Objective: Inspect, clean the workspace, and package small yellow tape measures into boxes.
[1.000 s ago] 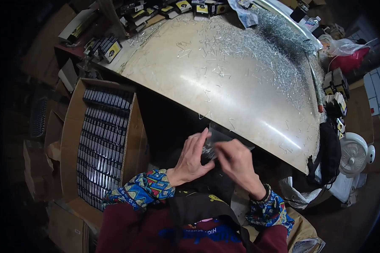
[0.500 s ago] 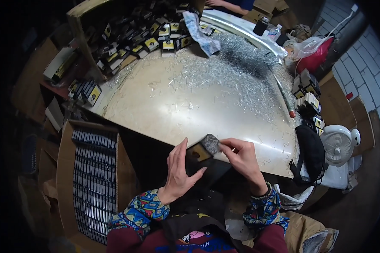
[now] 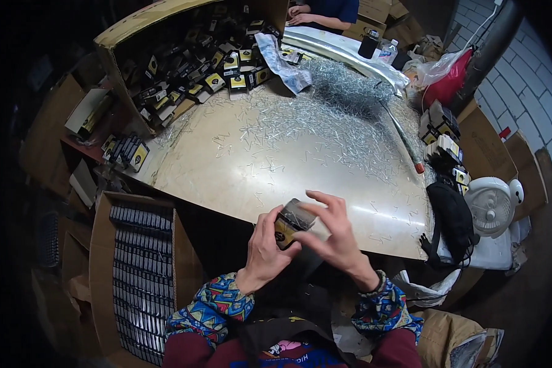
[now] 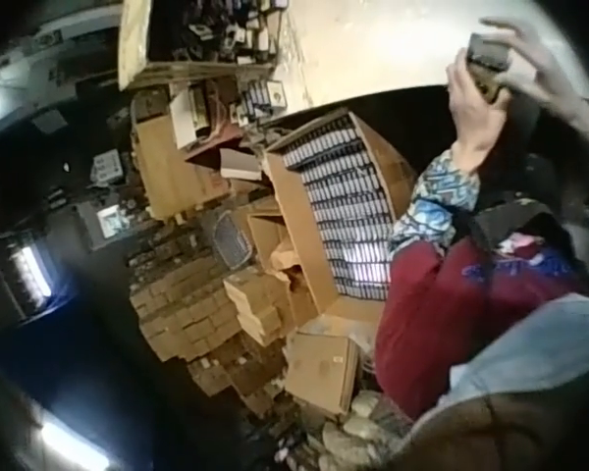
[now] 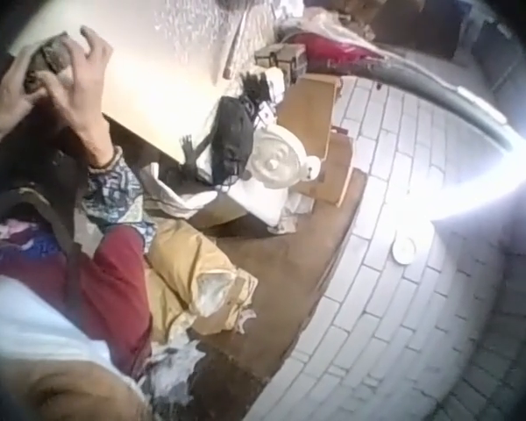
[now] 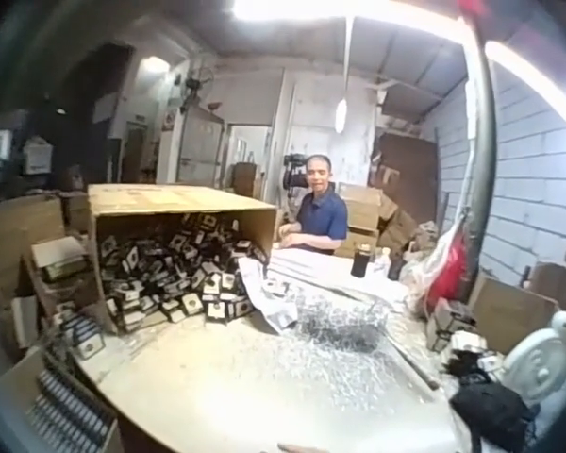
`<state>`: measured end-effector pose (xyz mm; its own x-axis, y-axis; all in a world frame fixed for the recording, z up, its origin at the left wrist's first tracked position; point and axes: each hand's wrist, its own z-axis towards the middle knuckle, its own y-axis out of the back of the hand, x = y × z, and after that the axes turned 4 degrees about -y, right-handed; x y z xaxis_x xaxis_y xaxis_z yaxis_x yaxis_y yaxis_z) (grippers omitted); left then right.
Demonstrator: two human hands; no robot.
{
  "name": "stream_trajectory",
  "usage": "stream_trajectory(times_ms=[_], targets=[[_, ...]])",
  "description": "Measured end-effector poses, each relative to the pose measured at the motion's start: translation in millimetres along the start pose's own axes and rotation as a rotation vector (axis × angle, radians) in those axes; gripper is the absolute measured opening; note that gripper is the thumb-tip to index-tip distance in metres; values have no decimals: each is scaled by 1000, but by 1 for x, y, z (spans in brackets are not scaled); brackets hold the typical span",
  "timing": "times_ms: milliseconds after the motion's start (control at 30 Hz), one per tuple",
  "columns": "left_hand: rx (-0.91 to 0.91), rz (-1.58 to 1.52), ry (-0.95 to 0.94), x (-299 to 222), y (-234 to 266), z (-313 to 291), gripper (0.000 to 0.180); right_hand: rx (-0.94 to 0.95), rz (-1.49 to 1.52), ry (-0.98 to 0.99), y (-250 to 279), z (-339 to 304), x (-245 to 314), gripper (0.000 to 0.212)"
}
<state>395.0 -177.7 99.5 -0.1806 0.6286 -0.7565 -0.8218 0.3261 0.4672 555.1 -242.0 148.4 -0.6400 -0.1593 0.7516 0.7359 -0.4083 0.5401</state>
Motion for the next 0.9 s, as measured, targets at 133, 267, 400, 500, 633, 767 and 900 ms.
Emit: stream_trajectory(times_ms=[133,267,400,500,633,767,900], targets=[[-43,-12,-72,-2,-8,1,70,-118,-199,168,-18,2,-6,34],[-2,31,-33,0,-4,2,75,-98,-58,26,-19,3,-15,28],[-26,-40,97,-1,-2,7,80,83,322,-179,-13,1,-14,31],[-6,-112,186,0,-1,12,81,189,648,-497,-7,-6,-18,26],[22,-207,253,2,0,14,78,-38,693,-517,1,-1,-18,12],[18,-113,185,-3,2,15,77,-224,705,-449,11,10,-19,15],[108,-72,173,-8,7,18,84,-170,452,-404,14,20,-14,21]])
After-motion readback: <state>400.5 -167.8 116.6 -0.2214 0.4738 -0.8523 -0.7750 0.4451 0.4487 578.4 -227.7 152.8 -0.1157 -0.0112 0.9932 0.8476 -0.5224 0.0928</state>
